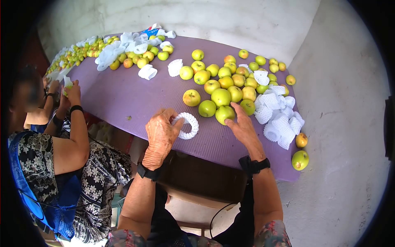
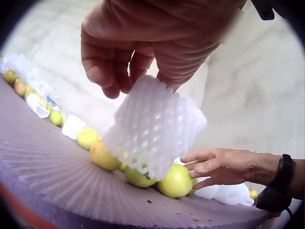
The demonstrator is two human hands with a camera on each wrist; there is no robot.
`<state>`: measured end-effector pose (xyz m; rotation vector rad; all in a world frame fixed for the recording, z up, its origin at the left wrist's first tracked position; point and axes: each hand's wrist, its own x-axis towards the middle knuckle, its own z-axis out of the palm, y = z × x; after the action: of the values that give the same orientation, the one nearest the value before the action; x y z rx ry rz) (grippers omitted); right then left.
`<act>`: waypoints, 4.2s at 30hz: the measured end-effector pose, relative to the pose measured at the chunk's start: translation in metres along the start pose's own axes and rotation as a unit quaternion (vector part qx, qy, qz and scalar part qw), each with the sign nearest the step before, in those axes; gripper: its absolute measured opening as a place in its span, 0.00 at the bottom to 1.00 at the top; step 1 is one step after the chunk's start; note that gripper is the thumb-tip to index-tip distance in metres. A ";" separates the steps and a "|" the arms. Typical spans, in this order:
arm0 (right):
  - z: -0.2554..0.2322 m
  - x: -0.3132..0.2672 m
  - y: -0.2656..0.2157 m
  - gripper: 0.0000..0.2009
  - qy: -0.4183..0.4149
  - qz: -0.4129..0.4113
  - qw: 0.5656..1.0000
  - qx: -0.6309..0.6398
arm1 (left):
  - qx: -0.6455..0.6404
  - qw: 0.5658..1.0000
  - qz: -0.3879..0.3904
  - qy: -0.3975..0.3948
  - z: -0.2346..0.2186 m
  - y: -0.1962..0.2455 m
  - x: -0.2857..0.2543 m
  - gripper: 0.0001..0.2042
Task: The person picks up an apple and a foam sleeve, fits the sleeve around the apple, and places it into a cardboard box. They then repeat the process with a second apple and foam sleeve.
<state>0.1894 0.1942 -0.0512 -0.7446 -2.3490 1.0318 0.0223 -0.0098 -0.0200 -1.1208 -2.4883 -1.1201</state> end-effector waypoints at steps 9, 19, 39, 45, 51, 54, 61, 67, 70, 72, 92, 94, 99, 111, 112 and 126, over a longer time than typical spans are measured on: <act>0.007 0.001 0.000 0.22 0.019 -0.036 0.996 -0.078 | -0.017 1.000 0.005 0.015 0.007 0.003 -0.003 0.12; 0.012 0.000 -0.007 0.19 0.062 0.041 0.994 -0.083 | -0.015 1.000 0.003 0.012 0.011 -0.004 0.000 0.12; 0.010 -0.031 -0.023 0.27 0.007 -0.073 0.991 -0.113 | -0.006 0.999 -0.031 0.014 0.015 -0.001 0.004 0.12; 0.009 -0.026 -0.016 0.29 0.027 -0.074 0.991 -0.112 | -0.013 0.999 -0.027 0.016 0.014 0.002 0.004 0.12; -0.011 -0.014 -0.032 0.33 -0.028 0.038 0.951 0.307 | -0.021 1.000 -0.014 0.014 0.016 0.002 0.003 0.12; -0.012 -0.014 -0.043 0.35 -0.049 0.044 0.920 0.386 | -0.025 1.000 0.000 0.008 0.020 0.001 0.002 0.12; -0.003 -0.037 -0.103 0.39 -0.122 -0.079 0.891 0.430 | -0.009 0.998 -0.025 -0.060 0.020 0.011 0.001 0.11; 0.021 -0.025 -0.075 0.37 -0.105 -0.145 0.938 0.297 | -0.035 0.999 0.018 -0.032 0.029 0.005 -0.004 0.10; 0.025 -0.024 -0.075 0.37 -0.127 -0.060 0.888 0.438 | -0.062 0.998 0.001 -0.030 0.029 0.007 -0.005 0.11; 0.024 -0.022 -0.071 0.37 -0.136 -0.037 0.874 0.464 | -0.095 0.994 -0.028 -0.041 0.027 0.011 -0.003 0.11; 0.026 -0.027 -0.056 0.35 -0.069 -0.065 0.942 0.322 | -0.322 0.940 -0.064 -0.092 0.031 0.010 -0.005 0.10; 0.025 -0.027 -0.056 0.36 -0.072 -0.070 0.944 0.315 | -0.366 0.922 -0.072 -0.100 0.034 0.008 -0.005 0.10; 0.029 -0.026 -0.055 0.35 -0.057 -0.106 0.937 0.328 | -0.387 0.906 -0.096 -0.140 0.033 0.003 -0.002 0.21; 0.025 -0.018 -0.051 0.36 -0.075 -0.070 0.893 0.438 | -0.461 0.847 -0.141 -0.225 0.008 0.019 0.000 0.34; 0.023 -0.017 -0.051 0.36 -0.068 -0.042 0.881 0.466 | -0.491 0.833 -0.147 -0.207 0.007 0.019 0.001 0.33; 0.037 -0.016 -0.046 0.13 -0.087 0.006 0.840 0.535 | -0.699 0.657 -0.122 -0.253 0.024 0.007 0.000 0.30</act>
<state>0.1656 0.1387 -0.0418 -0.2045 -1.4500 2.1574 0.0303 0.0106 -0.0328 -1.4261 -1.6515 -3.4688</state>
